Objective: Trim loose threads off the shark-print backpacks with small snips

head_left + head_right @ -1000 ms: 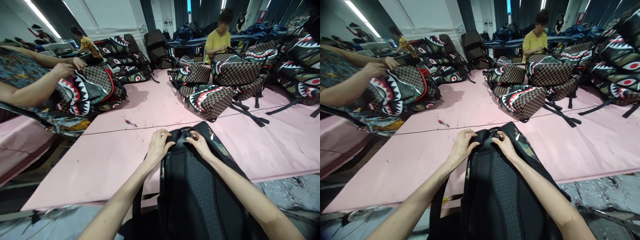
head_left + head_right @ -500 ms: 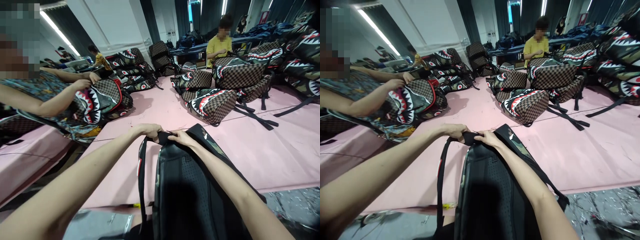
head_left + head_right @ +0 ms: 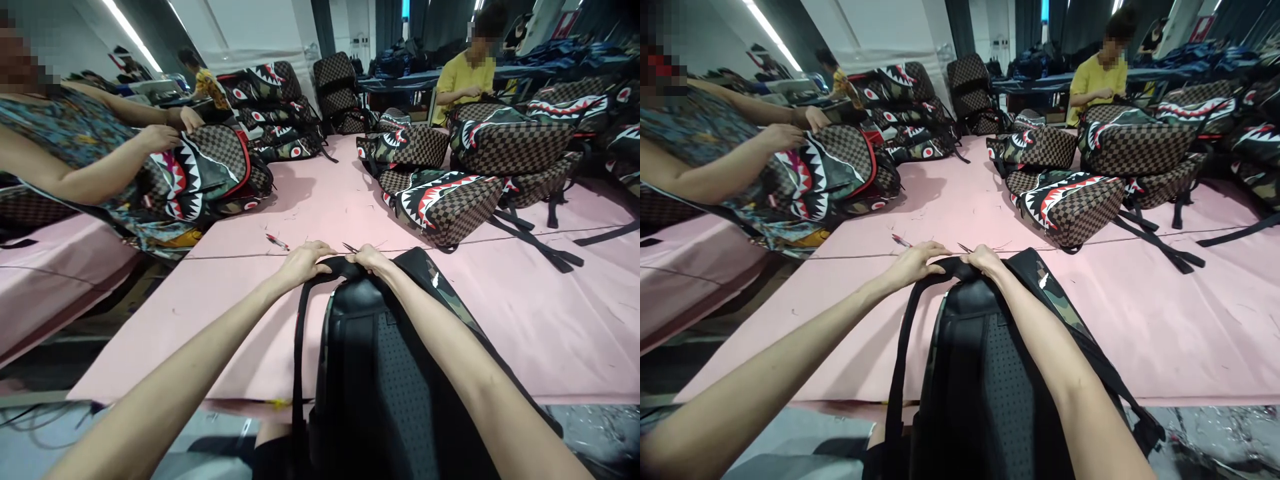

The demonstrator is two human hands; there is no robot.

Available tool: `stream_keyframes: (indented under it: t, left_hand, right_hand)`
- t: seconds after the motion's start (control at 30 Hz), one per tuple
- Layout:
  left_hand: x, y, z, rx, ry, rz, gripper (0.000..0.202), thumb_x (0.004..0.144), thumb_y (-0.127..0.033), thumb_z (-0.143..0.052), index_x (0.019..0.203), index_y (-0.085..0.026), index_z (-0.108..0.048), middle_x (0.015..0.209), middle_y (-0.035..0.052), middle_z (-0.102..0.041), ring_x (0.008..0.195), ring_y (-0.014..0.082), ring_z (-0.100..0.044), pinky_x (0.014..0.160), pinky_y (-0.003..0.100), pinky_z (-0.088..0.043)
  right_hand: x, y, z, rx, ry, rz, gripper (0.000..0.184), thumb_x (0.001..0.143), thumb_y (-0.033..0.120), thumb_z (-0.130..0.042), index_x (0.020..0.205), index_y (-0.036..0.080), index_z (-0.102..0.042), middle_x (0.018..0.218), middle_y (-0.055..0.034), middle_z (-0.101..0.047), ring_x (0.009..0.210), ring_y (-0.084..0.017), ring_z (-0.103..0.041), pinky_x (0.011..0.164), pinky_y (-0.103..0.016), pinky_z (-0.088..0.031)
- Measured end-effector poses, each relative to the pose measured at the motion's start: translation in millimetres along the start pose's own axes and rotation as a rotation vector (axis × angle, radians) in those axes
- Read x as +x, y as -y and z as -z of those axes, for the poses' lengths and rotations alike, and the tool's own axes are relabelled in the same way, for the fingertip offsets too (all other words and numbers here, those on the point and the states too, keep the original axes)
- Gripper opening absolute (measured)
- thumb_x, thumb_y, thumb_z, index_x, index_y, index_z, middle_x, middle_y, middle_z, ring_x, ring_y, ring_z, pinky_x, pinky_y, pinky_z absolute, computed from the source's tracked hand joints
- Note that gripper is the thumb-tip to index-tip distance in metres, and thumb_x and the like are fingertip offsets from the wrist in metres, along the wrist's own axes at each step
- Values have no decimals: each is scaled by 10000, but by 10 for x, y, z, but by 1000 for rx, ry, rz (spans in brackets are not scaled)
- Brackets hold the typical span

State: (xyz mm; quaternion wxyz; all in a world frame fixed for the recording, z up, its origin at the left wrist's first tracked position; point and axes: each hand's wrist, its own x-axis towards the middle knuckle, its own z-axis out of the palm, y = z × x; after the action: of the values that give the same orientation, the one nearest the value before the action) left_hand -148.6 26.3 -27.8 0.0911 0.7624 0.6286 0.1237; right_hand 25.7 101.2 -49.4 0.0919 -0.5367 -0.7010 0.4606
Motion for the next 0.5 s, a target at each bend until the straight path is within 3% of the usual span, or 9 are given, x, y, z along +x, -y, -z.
stream_keyframes:
  t: [0.1, 0.23, 0.37, 0.5]
  left_hand:
    - [-86, -132, -30, 93, -83, -83, 198, 747, -351, -613, 911, -270, -689, 1008, 32, -657, 1029, 237, -493, 894, 392, -322]
    - [-77, -253, -33, 81, -36, -70, 152, 732, -310, -637, 859, -251, -693, 891, 29, -688, 972, 224, -536, 880, 385, -322]
    - [-49, -208, -28, 47, 10, -69, 125, 724, -288, -633, 814, -235, -703, 861, 31, -688, 922, 201, -567, 838, 325, -369]
    - [-79, -184, -67, 182, -29, -133, 119, 755, -284, -591, 767, -232, -696, 869, 54, -679, 957, 222, -558, 891, 396, -315]
  right_hand:
    - [-17, 16, 4, 9, 10, -17, 317, 714, 425, -648, 688, 116, -579, 423, 31, -421, 402, -82, -399, 413, -203, -289]
    - [-56, 20, 13, 20, 13, -19, 304, 724, 414, -644, 694, 121, -569, 422, 39, -415, 391, -76, -385, 402, -200, -284]
    - [-80, 18, 23, 32, 18, -12, 293, 718, 402, -653, 682, 128, -555, 423, 42, -412, 389, -77, -385, 402, -201, -284]
    - [-86, 22, 25, 48, 24, -7, 289, 713, 391, -659, 658, 133, -542, 416, 48, -396, 386, -75, -379, 400, -199, -280]
